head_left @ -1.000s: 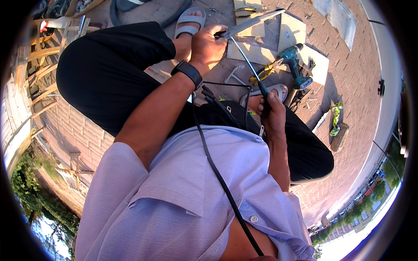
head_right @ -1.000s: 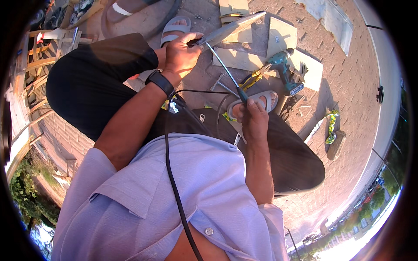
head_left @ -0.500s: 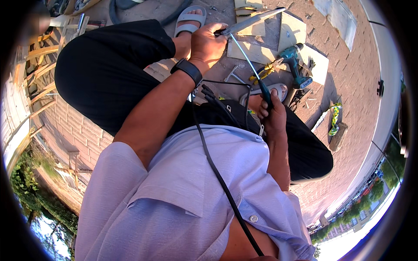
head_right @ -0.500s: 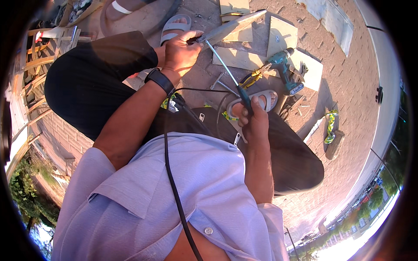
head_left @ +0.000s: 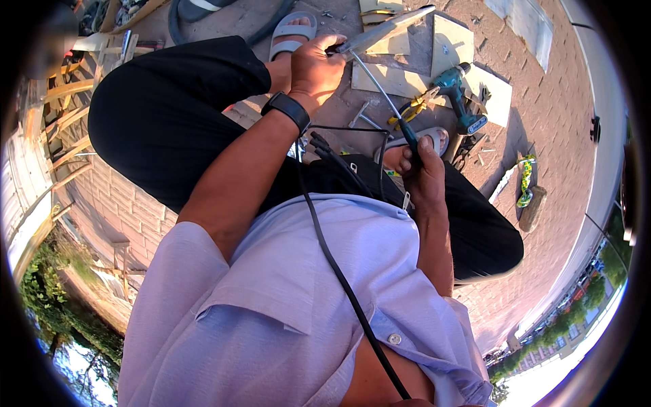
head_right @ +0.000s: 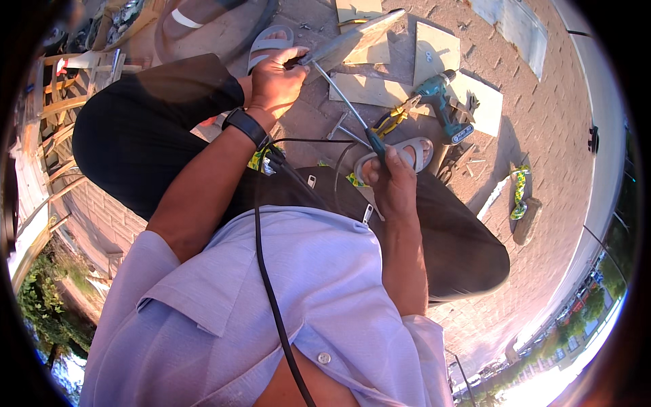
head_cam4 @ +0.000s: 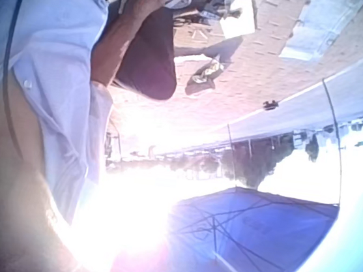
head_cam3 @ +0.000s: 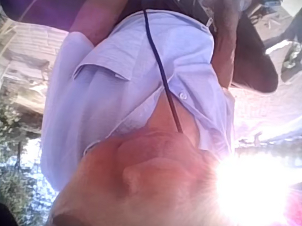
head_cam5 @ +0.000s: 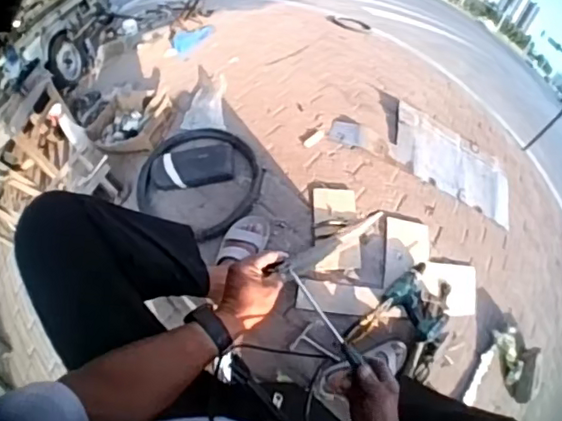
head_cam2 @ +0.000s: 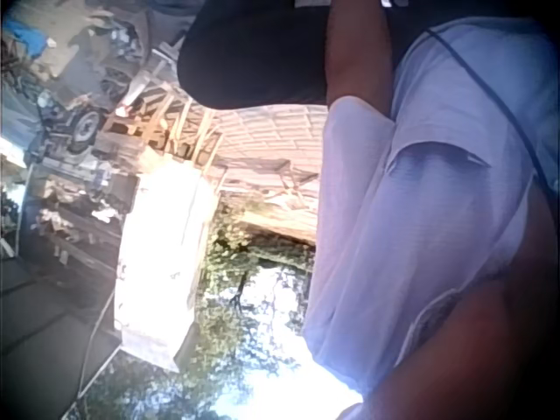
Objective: The person sits on the ground and assembles a metal frame using a screwdriver and pliers. They insert screws into the frame joints and tighten them, occasionally using pliers to adjust components. The person handles the frame and tools directly with their hands throughout the process.
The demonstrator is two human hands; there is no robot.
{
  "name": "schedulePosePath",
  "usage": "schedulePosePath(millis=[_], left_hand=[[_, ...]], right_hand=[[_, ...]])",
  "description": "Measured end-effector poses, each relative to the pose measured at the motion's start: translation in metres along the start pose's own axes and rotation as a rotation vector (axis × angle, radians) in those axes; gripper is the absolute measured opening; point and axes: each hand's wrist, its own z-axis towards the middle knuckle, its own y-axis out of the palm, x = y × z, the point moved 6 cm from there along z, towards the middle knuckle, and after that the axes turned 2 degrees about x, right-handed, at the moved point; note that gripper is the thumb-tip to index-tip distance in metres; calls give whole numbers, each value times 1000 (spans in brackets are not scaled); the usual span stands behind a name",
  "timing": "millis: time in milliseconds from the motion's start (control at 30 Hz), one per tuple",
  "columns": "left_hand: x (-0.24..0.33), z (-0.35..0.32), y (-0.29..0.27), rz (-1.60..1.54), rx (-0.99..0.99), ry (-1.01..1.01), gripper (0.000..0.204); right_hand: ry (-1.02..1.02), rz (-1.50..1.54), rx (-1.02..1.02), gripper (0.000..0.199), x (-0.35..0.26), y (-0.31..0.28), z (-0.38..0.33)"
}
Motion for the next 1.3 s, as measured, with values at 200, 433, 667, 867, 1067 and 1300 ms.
schedulePosePath(millis=[200,433,667,867,1067,1300], left_hand=[[16,1,-7,95,12,67,30],[18,2,-6,152,40,166,30],[19,2,-9,111,23,69,31],[12,6,-6,177,57,181,33],[0,12,-6,117,130,276,33],[7,10,-4,147,20,203,32]], right_hand=[[1,-224,53,32,-5,-1,-2],[-263,-308,118,31,-16,7,-5],[228,95,-172,32,4,-4,3],[-316,-489,140,30,-25,2,-5],[-349,-561,131,23,-22,9,-5],[17,-167,25,26,-13,-7,2]])
